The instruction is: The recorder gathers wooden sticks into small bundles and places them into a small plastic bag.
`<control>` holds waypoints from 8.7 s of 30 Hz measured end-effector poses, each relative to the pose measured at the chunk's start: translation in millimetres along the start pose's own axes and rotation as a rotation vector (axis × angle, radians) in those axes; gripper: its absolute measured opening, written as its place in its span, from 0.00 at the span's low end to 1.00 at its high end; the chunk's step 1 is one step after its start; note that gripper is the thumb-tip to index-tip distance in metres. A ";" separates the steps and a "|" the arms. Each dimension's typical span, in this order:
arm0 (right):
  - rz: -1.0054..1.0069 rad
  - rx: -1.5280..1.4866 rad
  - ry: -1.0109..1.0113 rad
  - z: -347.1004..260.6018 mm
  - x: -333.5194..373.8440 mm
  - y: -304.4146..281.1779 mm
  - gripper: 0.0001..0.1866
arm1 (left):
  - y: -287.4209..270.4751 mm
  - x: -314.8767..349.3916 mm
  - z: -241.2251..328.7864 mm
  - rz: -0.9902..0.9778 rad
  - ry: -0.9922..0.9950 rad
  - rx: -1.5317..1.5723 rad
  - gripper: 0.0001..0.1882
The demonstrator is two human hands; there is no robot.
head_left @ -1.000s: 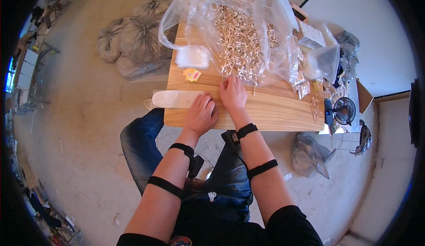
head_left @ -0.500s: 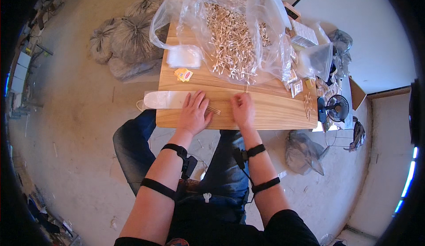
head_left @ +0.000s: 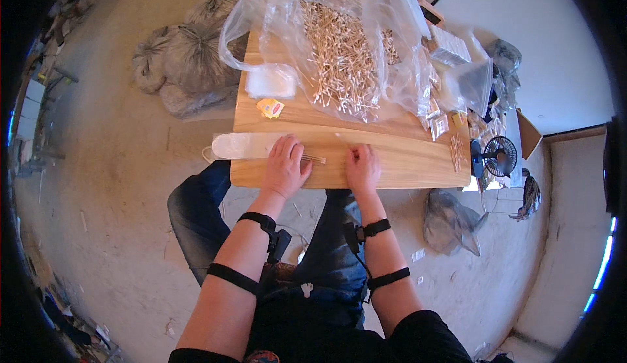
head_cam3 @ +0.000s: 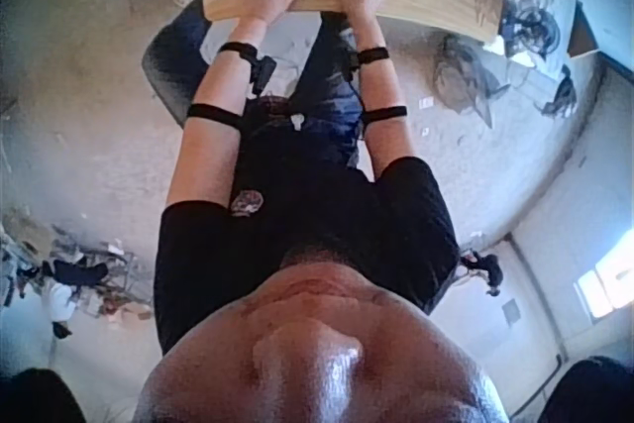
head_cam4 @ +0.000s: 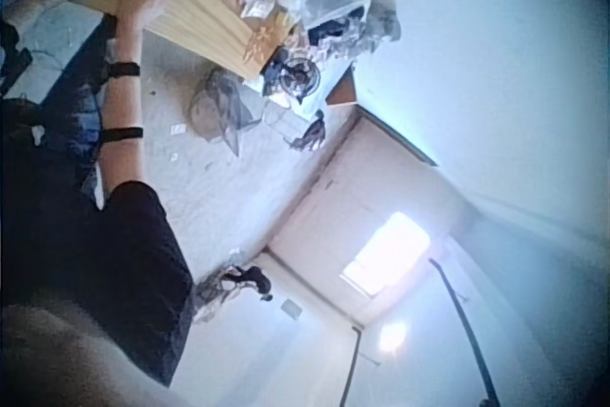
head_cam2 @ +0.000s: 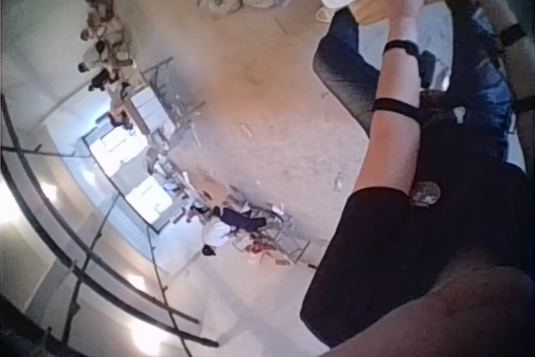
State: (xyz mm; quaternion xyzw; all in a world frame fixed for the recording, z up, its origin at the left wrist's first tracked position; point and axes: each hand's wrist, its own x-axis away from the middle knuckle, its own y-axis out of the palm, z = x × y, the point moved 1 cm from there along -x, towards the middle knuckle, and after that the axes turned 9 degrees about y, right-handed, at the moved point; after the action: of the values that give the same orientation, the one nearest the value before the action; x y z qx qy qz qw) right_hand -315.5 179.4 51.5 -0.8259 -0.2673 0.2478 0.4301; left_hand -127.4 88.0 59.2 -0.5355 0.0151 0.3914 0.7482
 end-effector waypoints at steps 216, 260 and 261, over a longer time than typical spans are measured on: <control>-0.023 -0.352 -0.290 -37.4 24.0 11.8 0.06 | 14.9 8.2 4.6 -0.181 0.011 -0.182 0.29; 0.204 -0.198 0.127 2.7 -43.6 11.1 0.15 | 17.9 8.2 4.2 -0.176 0.002 -0.143 0.30; 0.202 -0.199 0.124 0.0 -50.6 8.6 0.15 | 16.9 9.6 2.3 -0.168 0.008 -0.138 0.30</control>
State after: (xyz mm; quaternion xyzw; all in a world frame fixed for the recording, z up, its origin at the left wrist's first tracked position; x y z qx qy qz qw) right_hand -350.7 142.0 53.3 -0.9009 -0.1791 0.2105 0.3348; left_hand -131.8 97.3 42.7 -0.5866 -0.0538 0.3254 0.7397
